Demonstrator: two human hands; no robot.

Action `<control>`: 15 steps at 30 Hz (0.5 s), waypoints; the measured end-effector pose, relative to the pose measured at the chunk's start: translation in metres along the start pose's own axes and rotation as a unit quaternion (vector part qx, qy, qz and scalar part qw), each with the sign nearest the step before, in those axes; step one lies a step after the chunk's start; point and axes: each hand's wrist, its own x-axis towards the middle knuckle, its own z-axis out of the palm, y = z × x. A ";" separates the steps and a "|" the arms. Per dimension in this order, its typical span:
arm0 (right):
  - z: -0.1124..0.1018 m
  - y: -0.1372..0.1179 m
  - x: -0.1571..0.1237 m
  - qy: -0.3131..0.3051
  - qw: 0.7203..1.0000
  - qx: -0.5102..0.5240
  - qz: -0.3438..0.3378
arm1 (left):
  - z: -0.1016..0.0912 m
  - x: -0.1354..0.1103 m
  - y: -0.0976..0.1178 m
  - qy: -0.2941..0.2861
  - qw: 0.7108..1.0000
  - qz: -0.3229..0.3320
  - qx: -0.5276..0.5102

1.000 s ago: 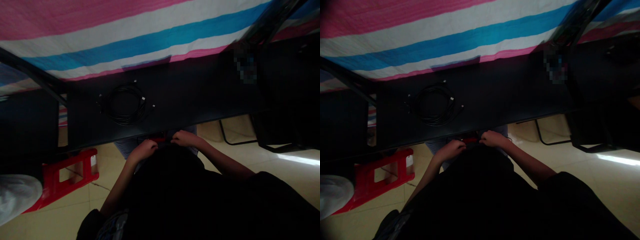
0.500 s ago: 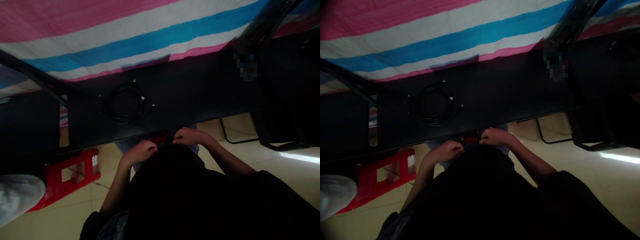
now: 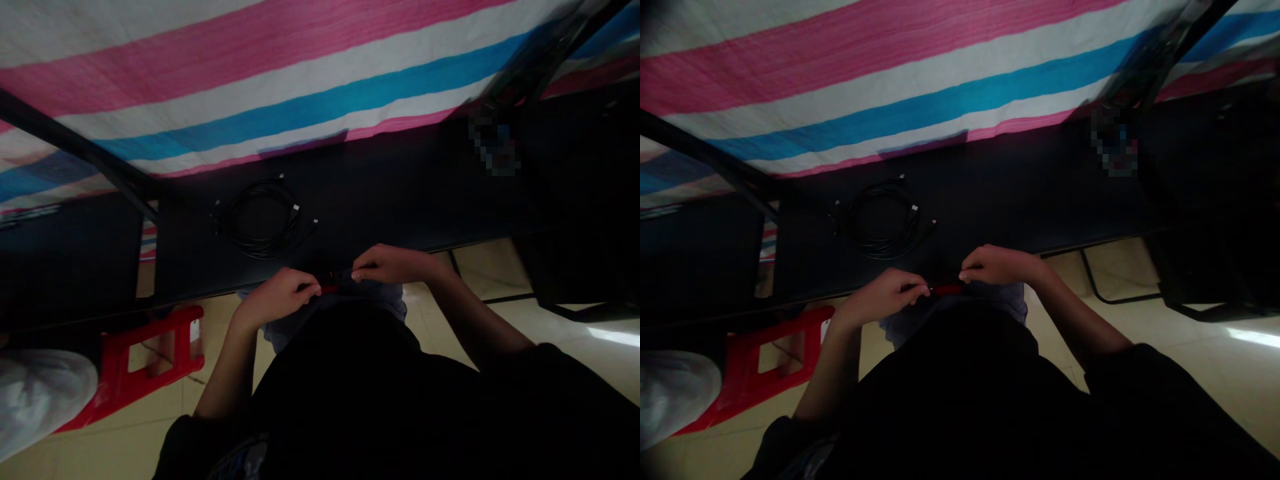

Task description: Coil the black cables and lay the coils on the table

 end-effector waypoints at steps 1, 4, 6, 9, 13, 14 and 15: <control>-0.001 -0.005 0.003 0.008 1.000 0.001 -0.013 | -0.001 0.003 0.006 0.012 1.000 0.007 0.007; 0.005 -0.022 0.017 0.025 0.999 -0.007 -0.037 | 0.002 0.013 0.023 0.047 0.998 0.024 0.044; 0.011 -0.030 0.023 0.020 0.999 -0.018 -0.041 | 0.006 0.018 0.031 0.053 0.996 0.025 0.073; 0.009 -0.031 0.021 0.023 0.998 -0.054 -0.014 | 0.008 0.017 0.032 0.054 0.995 0.037 0.077; -0.013 -0.017 0.002 0.039 0.994 -0.093 0.035 | -0.005 0.007 0.018 0.026 0.998 0.045 0.033; -0.018 -0.013 -0.002 0.041 0.994 -0.095 0.045 | -0.008 0.006 0.014 0.024 0.998 0.042 0.029; -0.021 -0.011 -0.005 0.042 0.993 -0.096 0.053 | -0.010 0.005 0.011 0.027 0.998 0.037 0.034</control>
